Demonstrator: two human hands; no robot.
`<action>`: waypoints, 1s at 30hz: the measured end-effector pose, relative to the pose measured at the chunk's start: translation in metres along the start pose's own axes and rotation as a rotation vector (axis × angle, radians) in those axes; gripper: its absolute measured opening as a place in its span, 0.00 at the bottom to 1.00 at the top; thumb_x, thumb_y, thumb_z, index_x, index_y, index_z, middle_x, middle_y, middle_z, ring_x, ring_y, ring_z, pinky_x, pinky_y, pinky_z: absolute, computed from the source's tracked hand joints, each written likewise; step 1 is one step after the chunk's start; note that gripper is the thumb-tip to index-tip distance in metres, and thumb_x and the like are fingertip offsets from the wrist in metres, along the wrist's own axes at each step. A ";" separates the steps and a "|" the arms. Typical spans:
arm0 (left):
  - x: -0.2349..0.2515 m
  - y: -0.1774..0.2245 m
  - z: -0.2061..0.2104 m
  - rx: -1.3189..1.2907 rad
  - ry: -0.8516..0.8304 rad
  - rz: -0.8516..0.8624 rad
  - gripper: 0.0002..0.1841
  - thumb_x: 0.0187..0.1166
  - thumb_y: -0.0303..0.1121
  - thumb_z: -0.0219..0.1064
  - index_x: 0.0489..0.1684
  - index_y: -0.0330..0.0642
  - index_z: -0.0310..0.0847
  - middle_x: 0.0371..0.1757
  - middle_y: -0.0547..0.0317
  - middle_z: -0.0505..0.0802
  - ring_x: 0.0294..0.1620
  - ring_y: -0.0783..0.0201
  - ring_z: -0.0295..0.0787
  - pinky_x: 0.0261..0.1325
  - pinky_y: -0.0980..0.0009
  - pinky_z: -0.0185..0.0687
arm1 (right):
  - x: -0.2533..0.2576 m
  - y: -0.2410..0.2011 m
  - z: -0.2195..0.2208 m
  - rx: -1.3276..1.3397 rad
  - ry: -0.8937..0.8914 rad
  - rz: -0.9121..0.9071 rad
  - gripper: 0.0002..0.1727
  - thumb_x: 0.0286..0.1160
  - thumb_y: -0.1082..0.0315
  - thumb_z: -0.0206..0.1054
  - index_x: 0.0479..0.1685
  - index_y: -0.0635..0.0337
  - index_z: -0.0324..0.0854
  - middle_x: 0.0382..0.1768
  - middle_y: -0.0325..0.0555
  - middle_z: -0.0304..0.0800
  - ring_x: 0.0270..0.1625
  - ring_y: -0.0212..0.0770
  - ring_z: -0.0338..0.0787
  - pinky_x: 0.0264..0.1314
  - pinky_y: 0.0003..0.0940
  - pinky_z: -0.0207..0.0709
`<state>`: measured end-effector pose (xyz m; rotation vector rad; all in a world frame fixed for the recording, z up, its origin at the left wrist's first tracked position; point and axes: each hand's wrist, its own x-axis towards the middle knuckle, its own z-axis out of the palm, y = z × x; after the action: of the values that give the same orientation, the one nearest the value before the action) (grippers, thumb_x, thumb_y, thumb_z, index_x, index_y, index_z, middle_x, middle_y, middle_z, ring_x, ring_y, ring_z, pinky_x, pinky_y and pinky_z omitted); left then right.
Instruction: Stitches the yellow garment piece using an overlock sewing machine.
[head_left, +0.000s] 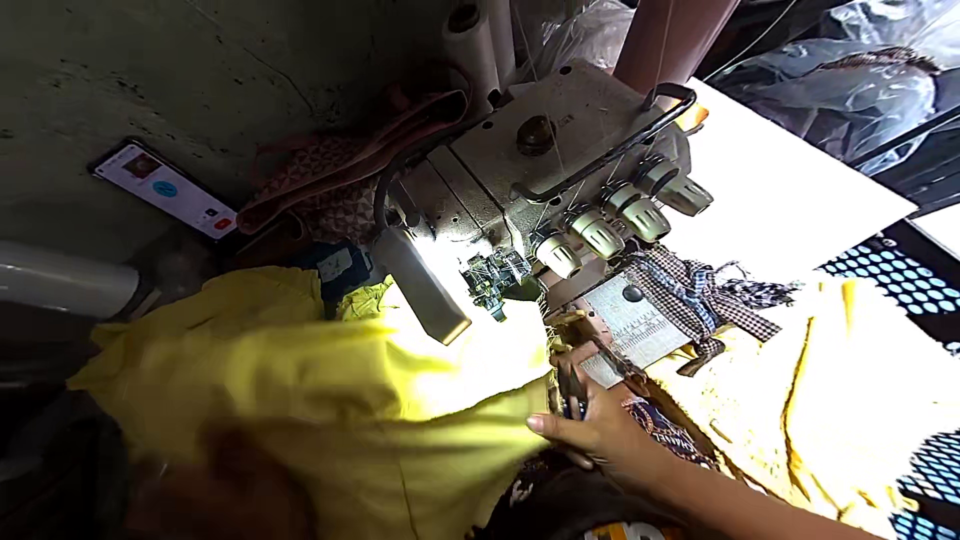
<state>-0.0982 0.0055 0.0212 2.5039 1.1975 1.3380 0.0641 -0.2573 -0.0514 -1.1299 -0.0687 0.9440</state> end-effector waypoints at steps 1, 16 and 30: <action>0.017 -0.002 0.008 0.046 -0.047 0.138 0.30 0.85 0.36 0.63 0.68 0.08 0.65 0.70 0.09 0.75 0.77 0.24 0.70 0.82 0.43 0.60 | 0.001 0.005 0.002 0.012 0.021 0.015 0.36 0.59 0.79 0.77 0.71 0.56 0.65 0.34 0.32 0.88 0.20 0.22 0.80 0.19 0.17 0.74; -0.077 0.124 0.072 -0.143 -0.385 0.585 0.12 0.80 0.35 0.65 0.43 0.53 0.99 0.51 0.53 0.98 0.57 0.51 0.93 0.60 0.65 0.84 | 0.007 0.023 -0.006 -0.101 -0.064 -0.364 0.30 0.65 0.76 0.74 0.70 0.61 0.68 0.52 0.30 0.90 0.51 0.19 0.90 0.55 0.18 0.85; -0.154 0.119 0.056 -0.498 -0.543 0.231 0.30 0.64 0.52 0.81 0.55 0.41 0.78 0.43 0.56 0.87 0.45 0.70 0.84 0.52 0.78 0.80 | 0.003 0.016 -0.015 0.073 0.050 -0.141 0.09 0.76 0.72 0.68 0.52 0.53 0.85 0.30 0.23 0.89 0.21 0.16 0.79 0.24 0.12 0.74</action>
<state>-0.0346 -0.1621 -0.0728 2.4243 0.4162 0.7640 0.0637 -0.2643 -0.0723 -1.0669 -0.0717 0.7866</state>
